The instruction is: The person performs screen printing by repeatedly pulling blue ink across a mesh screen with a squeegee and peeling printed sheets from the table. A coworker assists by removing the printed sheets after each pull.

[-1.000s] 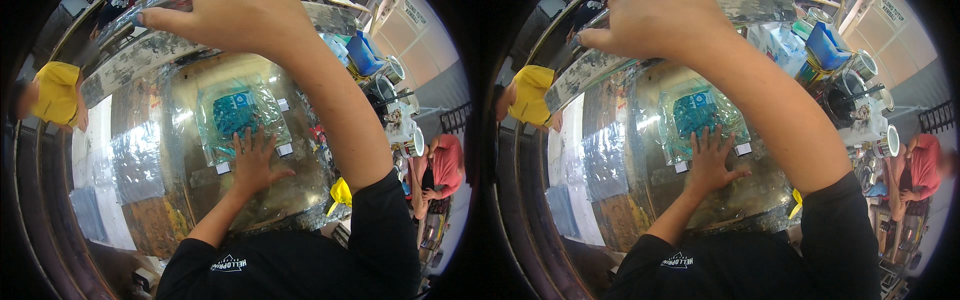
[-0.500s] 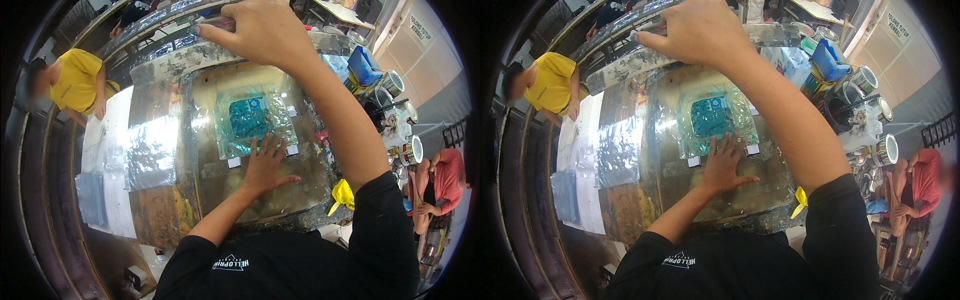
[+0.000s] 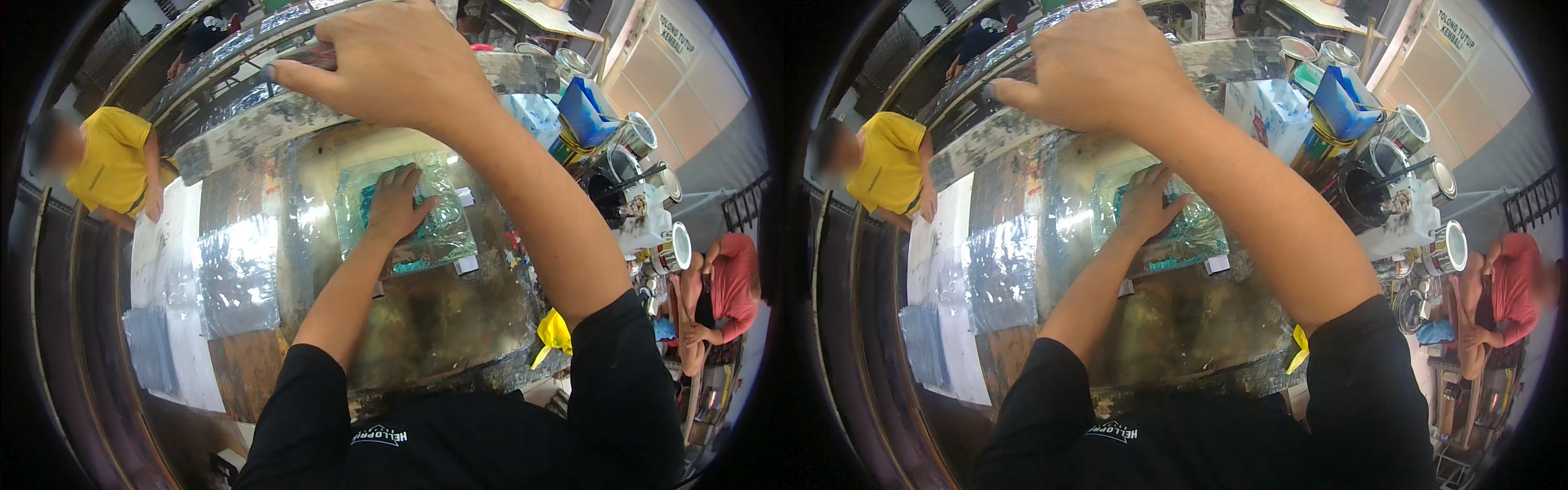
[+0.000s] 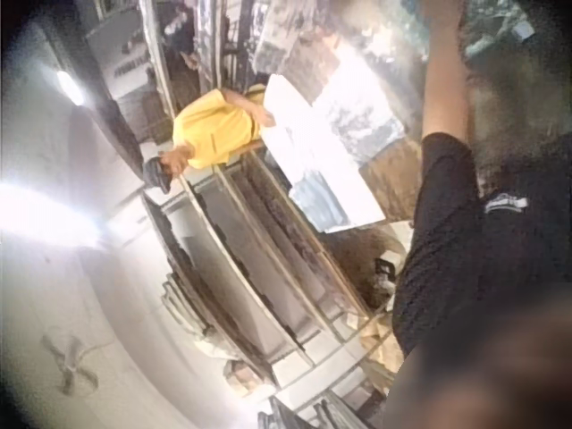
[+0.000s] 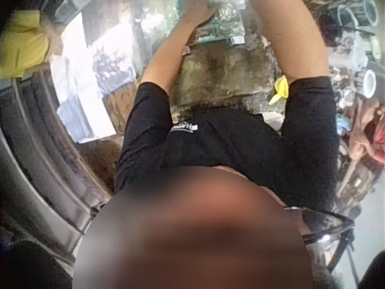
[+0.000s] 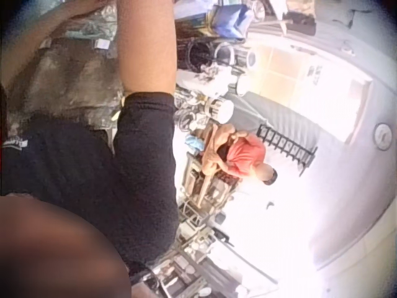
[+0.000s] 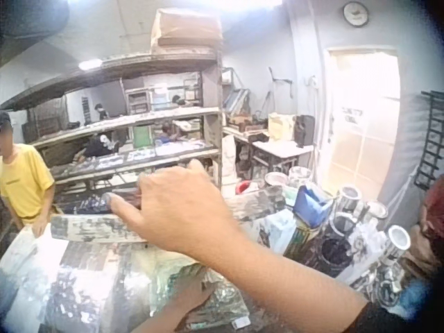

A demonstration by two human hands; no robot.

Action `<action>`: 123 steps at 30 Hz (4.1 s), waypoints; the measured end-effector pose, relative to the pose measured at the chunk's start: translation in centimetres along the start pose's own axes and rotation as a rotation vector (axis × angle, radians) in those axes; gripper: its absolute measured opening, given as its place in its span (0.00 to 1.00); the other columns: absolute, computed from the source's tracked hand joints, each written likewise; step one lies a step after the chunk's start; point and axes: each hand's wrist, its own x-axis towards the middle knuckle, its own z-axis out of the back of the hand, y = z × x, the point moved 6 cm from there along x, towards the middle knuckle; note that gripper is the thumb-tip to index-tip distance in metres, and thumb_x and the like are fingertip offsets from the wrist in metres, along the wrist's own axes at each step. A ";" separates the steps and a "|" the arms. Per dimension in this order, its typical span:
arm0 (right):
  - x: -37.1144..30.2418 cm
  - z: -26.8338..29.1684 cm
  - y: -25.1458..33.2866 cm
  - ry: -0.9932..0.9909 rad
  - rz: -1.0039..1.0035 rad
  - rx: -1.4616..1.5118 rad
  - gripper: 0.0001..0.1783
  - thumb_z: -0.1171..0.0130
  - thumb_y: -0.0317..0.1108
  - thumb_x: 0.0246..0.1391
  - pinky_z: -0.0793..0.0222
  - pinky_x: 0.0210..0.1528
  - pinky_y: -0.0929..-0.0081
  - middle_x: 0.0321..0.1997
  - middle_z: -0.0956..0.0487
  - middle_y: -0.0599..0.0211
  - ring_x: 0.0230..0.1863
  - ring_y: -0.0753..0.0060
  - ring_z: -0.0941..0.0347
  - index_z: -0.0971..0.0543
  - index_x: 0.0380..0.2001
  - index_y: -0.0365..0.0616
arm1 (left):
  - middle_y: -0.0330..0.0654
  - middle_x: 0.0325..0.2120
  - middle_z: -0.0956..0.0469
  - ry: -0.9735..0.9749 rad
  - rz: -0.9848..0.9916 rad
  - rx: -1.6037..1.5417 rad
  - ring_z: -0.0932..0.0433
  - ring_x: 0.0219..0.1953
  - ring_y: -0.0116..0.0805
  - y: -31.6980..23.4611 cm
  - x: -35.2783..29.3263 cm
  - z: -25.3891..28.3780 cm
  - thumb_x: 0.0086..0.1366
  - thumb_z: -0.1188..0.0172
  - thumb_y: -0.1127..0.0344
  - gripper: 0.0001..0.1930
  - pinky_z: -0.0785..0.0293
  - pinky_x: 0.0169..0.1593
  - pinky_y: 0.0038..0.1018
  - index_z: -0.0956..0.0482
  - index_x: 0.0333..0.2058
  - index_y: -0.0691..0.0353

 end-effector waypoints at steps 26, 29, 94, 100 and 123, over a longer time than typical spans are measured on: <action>-0.5 0.9 0.7 -0.113 0.010 0.050 0.34 0.45 0.64 0.64 0.30 0.49 0.50 0.26 0.15 0.52 0.36 0.50 0.16 0.14 0.30 0.40 | 0.53 0.59 0.19 -0.166 0.090 -0.106 0.24 0.63 0.53 1.7 1.6 -1.3 0.73 0.40 0.46 0.24 0.38 0.73 0.50 0.14 0.49 0.64; -0.6 1.1 0.6 -0.019 0.024 0.057 0.35 0.50 0.60 0.69 0.30 0.52 0.51 0.29 0.14 0.48 0.36 0.49 0.16 0.15 0.29 0.36 | 0.51 0.60 0.19 -0.132 0.091 -0.098 0.26 0.65 0.53 1.9 1.5 -1.2 0.72 0.38 0.51 0.20 0.36 0.72 0.48 0.13 0.50 0.62; 2.8 1.2 -0.9 0.016 -0.083 0.046 0.37 0.49 0.63 0.62 0.20 0.47 0.49 0.31 0.15 0.40 0.38 0.38 0.16 0.12 0.29 0.36 | 0.46 0.42 0.13 -0.391 -0.402 0.391 0.14 0.49 0.41 -6.1 -16.1 18.3 0.64 0.34 0.69 0.11 0.15 0.52 0.35 0.14 0.44 0.65; 2.5 0.7 -1.1 0.040 -0.112 -0.005 0.37 0.50 0.62 0.62 0.20 0.49 0.49 0.31 0.14 0.40 0.38 0.40 0.16 0.13 0.27 0.34 | 0.55 0.52 0.16 -0.148 -0.083 0.095 0.16 0.55 0.55 -5.1 -13.9 4.9 0.66 0.39 0.68 0.18 0.17 0.55 0.41 0.20 0.53 0.68; 1.8 -0.4 -1.4 0.039 -0.065 -0.019 0.37 0.50 0.58 0.63 0.21 0.49 0.50 0.30 0.15 0.39 0.37 0.40 0.15 0.15 0.23 0.30 | 0.42 0.77 0.39 0.219 -0.060 -0.017 0.47 0.80 0.52 -0.9 -8.8 1.6 0.69 0.40 0.33 0.38 0.62 0.80 0.60 0.28 0.71 0.45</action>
